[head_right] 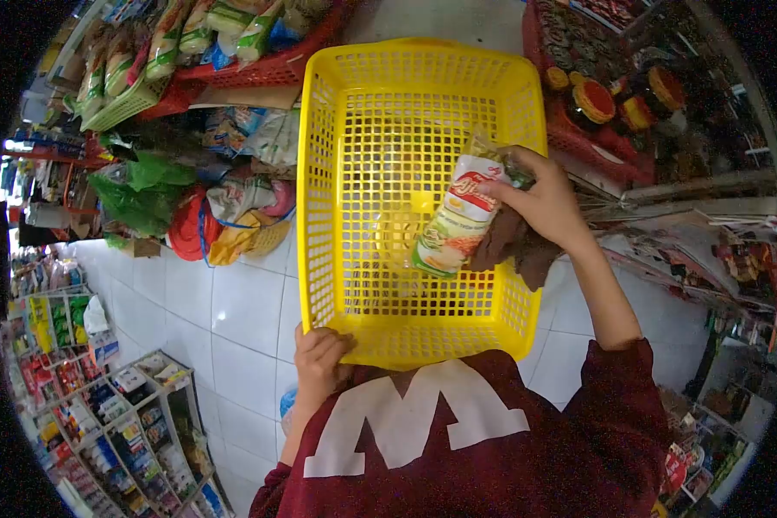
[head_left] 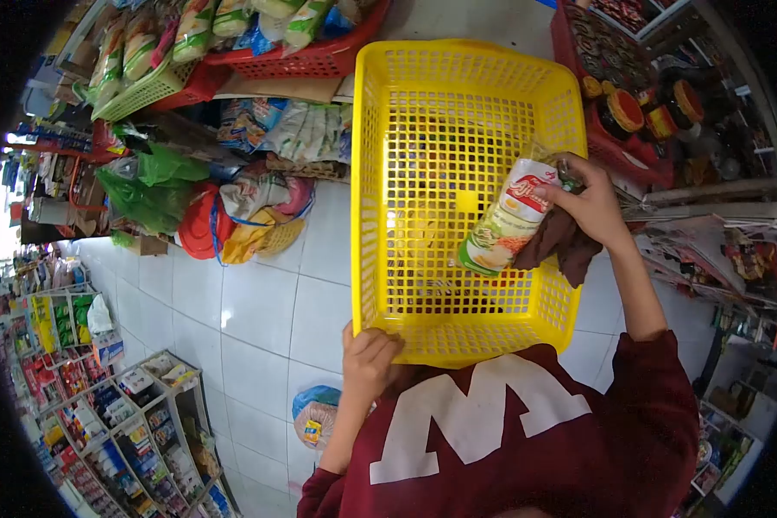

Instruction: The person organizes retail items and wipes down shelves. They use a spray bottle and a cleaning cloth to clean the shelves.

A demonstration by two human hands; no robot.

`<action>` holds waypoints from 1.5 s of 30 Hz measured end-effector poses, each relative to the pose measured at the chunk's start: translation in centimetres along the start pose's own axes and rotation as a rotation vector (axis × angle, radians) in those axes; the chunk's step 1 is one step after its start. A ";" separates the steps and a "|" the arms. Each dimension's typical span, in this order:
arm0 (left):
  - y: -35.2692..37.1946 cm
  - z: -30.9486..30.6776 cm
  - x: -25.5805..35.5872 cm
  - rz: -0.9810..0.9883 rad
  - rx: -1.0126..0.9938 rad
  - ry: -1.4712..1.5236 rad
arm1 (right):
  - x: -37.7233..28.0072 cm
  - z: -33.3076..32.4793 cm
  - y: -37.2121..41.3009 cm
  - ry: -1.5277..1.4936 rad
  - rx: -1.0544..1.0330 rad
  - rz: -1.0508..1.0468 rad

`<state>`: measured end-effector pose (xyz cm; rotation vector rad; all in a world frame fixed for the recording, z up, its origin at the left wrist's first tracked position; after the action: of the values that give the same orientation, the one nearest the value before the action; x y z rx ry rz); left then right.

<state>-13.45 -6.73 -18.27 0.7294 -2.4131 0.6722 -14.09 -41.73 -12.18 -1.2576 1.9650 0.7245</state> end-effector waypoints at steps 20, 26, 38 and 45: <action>-6.1 -3.5 -3.9 0.080 -0.208 -0.066 | 1.8 -11.1 -14.1 0.466 0.387 -0.262; -7.7 -4.4 -4.0 0.048 -0.290 -0.039 | 2.7 -10.8 -15.5 0.501 0.519 -0.358; -10.6 -8.1 -1.7 -0.051 -0.447 0.184 | 13.6 -12.1 -20.0 0.323 0.463 -0.394; -12.6 -9.6 -1.8 -0.021 -0.462 0.310 | -2.0 -10.8 -12.4 0.427 0.552 -0.247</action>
<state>-1.20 -9.66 -8.47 0.4210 -2.1516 0.1834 -4.70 -53.47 -5.12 -1.3317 2.0780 -0.2265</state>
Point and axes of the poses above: each hand's wrist, its own y-axis away from the middle knuckle, its own z-axis out of the palm, x = y × z, the point moved 3 cm from there along -y, towards the middle knuckle, and after that the axes turned 3 degrees about y, right-handed, at the moved point
